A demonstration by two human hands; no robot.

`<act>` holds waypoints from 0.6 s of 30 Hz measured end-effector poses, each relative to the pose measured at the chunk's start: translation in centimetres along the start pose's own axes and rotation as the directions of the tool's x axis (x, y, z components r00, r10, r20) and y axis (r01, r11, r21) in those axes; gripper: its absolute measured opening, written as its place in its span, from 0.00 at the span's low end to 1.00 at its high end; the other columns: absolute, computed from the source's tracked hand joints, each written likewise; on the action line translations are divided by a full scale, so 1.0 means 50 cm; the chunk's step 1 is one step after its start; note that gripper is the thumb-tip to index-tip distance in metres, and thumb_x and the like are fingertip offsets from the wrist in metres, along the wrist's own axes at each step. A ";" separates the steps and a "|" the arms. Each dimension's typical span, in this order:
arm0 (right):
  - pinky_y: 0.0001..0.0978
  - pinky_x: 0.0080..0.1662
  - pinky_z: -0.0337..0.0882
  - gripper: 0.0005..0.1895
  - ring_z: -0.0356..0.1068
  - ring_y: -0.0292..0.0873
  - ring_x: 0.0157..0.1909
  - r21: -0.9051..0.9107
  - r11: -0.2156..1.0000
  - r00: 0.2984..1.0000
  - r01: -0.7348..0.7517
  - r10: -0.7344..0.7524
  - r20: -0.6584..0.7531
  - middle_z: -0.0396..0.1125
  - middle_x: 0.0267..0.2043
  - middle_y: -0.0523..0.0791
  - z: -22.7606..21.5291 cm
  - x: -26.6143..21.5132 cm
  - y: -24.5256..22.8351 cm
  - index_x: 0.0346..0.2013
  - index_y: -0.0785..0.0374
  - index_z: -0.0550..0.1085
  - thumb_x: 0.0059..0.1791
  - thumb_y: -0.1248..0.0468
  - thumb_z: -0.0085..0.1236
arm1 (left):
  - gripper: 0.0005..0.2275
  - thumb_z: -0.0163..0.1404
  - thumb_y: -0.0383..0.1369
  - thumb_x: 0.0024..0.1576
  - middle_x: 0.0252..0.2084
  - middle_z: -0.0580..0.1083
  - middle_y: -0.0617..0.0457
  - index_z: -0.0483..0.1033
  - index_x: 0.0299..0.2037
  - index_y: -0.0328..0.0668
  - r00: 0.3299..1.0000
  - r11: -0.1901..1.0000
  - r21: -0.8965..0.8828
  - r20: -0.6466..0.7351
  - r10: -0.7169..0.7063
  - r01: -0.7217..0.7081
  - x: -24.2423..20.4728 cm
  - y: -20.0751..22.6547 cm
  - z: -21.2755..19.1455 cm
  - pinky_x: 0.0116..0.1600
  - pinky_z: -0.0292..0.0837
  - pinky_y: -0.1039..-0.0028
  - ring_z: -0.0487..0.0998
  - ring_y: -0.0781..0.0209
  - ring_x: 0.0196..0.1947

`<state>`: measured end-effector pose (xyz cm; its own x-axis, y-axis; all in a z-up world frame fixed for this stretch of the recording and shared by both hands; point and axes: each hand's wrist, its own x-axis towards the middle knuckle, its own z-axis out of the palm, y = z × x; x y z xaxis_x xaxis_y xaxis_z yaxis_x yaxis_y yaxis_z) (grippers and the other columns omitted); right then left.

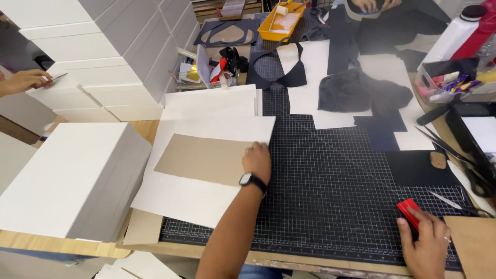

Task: Assembling a rigid box by gluing cardboard panels onto paper and smoothing them with a scraper

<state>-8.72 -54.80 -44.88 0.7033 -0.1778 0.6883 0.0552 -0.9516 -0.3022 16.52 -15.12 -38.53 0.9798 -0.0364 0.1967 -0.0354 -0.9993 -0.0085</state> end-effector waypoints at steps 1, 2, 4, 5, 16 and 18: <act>0.58 0.69 0.64 0.24 0.67 0.63 0.61 -0.001 1.000 1.000 0.003 -0.003 -0.003 0.66 0.60 0.58 0.005 0.000 0.002 0.60 0.68 0.76 0.53 0.56 0.61 | 0.10 0.42 0.25 0.61 0.46 0.74 0.46 0.74 0.49 0.42 1.000 1.000 -0.002 -0.003 -0.001 0.001 0.039 -0.003 -0.010 0.33 0.80 0.63 0.78 0.48 0.41; 0.57 0.69 0.64 0.24 0.68 0.62 0.62 -0.008 1.000 1.000 -0.008 0.008 0.002 0.67 0.61 0.57 0.010 0.000 0.004 0.60 0.67 0.77 0.53 0.56 0.61 | 0.10 0.42 0.25 0.62 0.47 0.74 0.47 0.74 0.50 0.43 0.998 0.998 -0.006 0.004 -0.060 0.060 0.078 -0.006 -0.021 0.35 0.80 0.63 0.78 0.48 0.42; 0.55 0.68 0.65 0.24 0.68 0.61 0.64 -0.019 1.000 1.000 -0.024 0.024 0.005 0.69 0.61 0.57 0.014 -0.004 0.000 0.60 0.66 0.78 0.53 0.55 0.61 | 0.10 0.42 0.24 0.63 0.47 0.74 0.47 0.75 0.50 0.43 0.994 0.994 -0.010 0.012 -0.113 0.113 0.147 -0.024 -0.026 0.36 0.80 0.64 0.77 0.49 0.42; 0.54 0.68 0.66 0.24 0.69 0.60 0.64 -0.022 0.999 0.999 -0.039 0.039 0.000 0.69 0.62 0.55 0.016 -0.005 -0.002 0.61 0.64 0.78 0.53 0.55 0.61 | 0.11 0.42 0.25 0.61 0.50 0.72 0.47 0.73 0.52 0.45 0.996 0.994 -0.071 -0.030 -0.088 0.086 0.177 -0.038 -0.020 0.37 0.79 0.60 0.76 0.46 0.46; 0.49 0.70 0.69 0.21 0.71 0.59 0.64 -0.041 0.999 1.000 0.005 -0.006 -0.020 0.74 0.63 0.55 0.002 -0.003 -0.017 0.62 0.66 0.81 0.57 0.58 0.65 | 0.36 0.39 0.60 0.62 0.75 0.51 0.27 0.56 0.74 0.43 0.968 0.973 -0.174 -0.172 -0.184 0.154 -0.182 -0.190 0.053 0.71 0.46 0.37 0.46 0.22 0.74; 0.50 0.73 0.68 0.24 0.71 0.59 0.66 -0.144 0.989 0.999 0.034 -0.036 -0.011 0.74 0.65 0.56 0.007 -0.013 -0.009 0.65 0.66 0.82 0.58 0.56 0.66 | 0.38 0.38 0.63 0.60 0.74 0.55 0.27 0.58 0.74 0.44 0.885 0.961 0.003 -0.392 -0.252 0.275 -0.233 -0.254 0.078 0.68 0.58 0.39 0.55 0.23 0.72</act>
<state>-8.96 -54.18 -45.40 0.6932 -0.1459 0.7058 -0.0230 -0.9833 -0.1806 6.33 -1.99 -44.54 0.7986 0.2192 0.5606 0.2363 -0.9707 0.0429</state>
